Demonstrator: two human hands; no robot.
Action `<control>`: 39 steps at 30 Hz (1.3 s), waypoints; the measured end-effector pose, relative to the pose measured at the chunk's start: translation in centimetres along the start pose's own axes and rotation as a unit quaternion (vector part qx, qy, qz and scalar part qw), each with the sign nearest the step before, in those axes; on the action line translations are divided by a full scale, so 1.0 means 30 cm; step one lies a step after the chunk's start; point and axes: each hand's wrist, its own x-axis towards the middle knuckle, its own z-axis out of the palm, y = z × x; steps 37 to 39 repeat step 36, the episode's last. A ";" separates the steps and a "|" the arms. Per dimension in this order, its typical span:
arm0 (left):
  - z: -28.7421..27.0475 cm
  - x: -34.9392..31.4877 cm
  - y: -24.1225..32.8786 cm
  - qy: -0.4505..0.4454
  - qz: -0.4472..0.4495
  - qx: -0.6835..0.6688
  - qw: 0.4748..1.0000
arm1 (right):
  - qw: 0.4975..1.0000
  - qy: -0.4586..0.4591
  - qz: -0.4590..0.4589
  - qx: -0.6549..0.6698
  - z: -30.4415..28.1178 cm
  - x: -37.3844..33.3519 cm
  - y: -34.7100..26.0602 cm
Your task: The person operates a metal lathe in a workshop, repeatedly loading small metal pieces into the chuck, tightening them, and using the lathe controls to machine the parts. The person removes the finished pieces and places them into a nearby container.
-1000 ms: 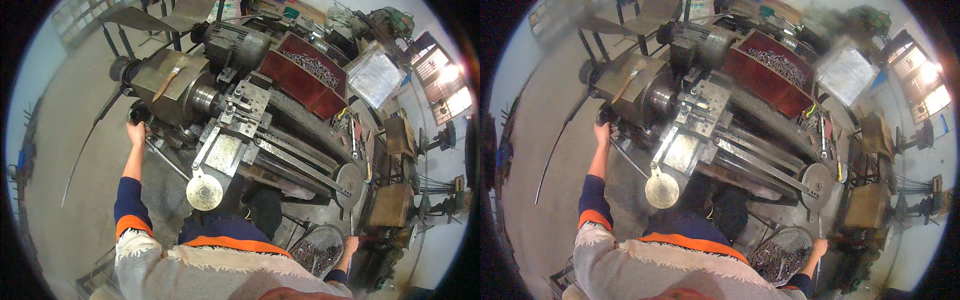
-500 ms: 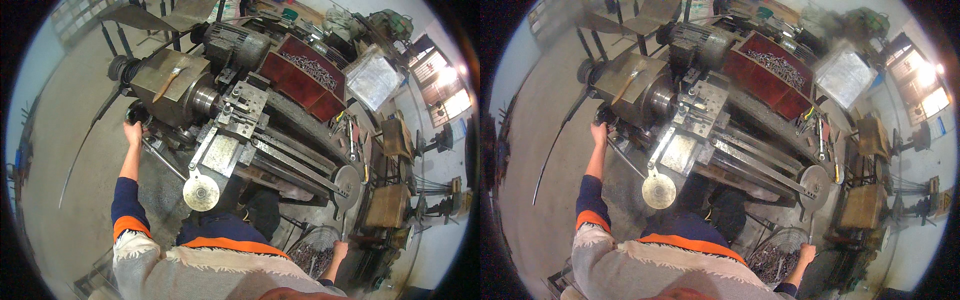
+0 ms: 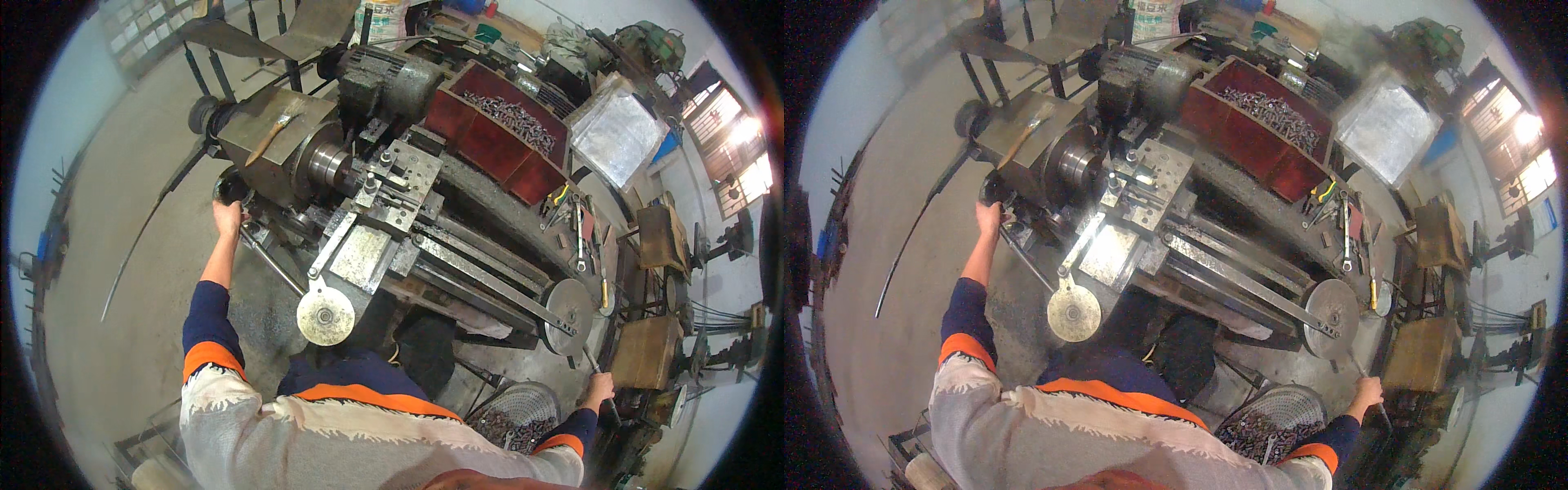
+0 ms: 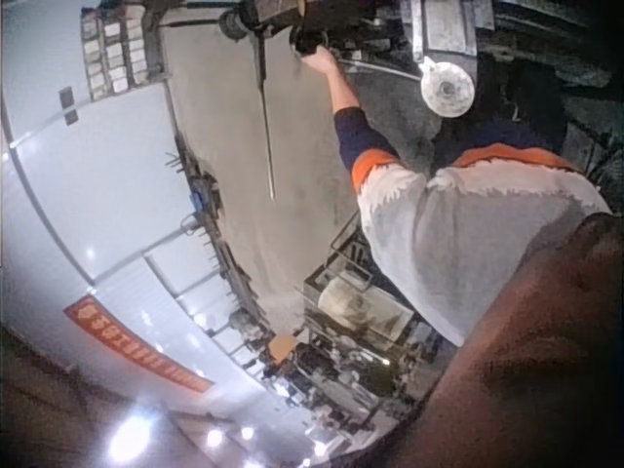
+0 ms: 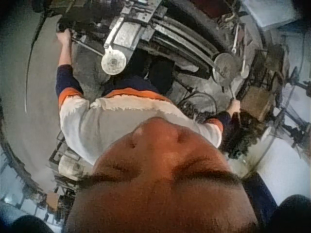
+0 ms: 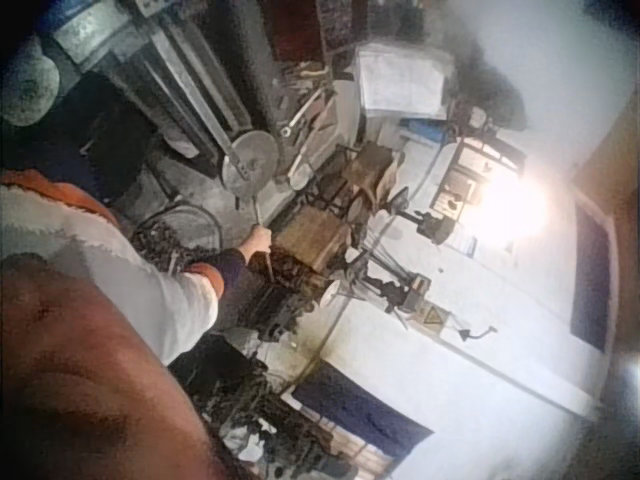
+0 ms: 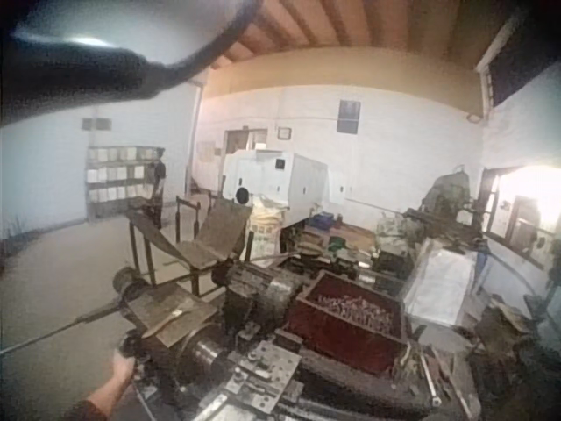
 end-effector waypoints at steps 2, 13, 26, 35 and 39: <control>0.001 0.000 -0.005 -0.004 0.004 0.004 1.000 | 1.000 0.008 0.010 0.001 0.013 0.015 -0.010; -0.269 0.211 -0.326 -0.155 -0.030 0.114 0.981 | 0.986 0.137 -0.012 0.097 0.157 -0.274 0.016; -0.013 0.070 -0.531 -0.117 0.160 0.491 0.848 | 0.972 0.039 -0.029 0.229 -0.111 -0.444 -0.015; -0.106 0.130 -0.405 -0.248 0.171 0.599 0.741 | 0.944 0.098 -0.109 0.295 -0.423 -0.469 -0.159; -0.109 0.116 -0.370 -0.252 0.150 0.573 0.765 | 0.941 0.093 -0.127 0.300 -0.496 -0.494 -0.203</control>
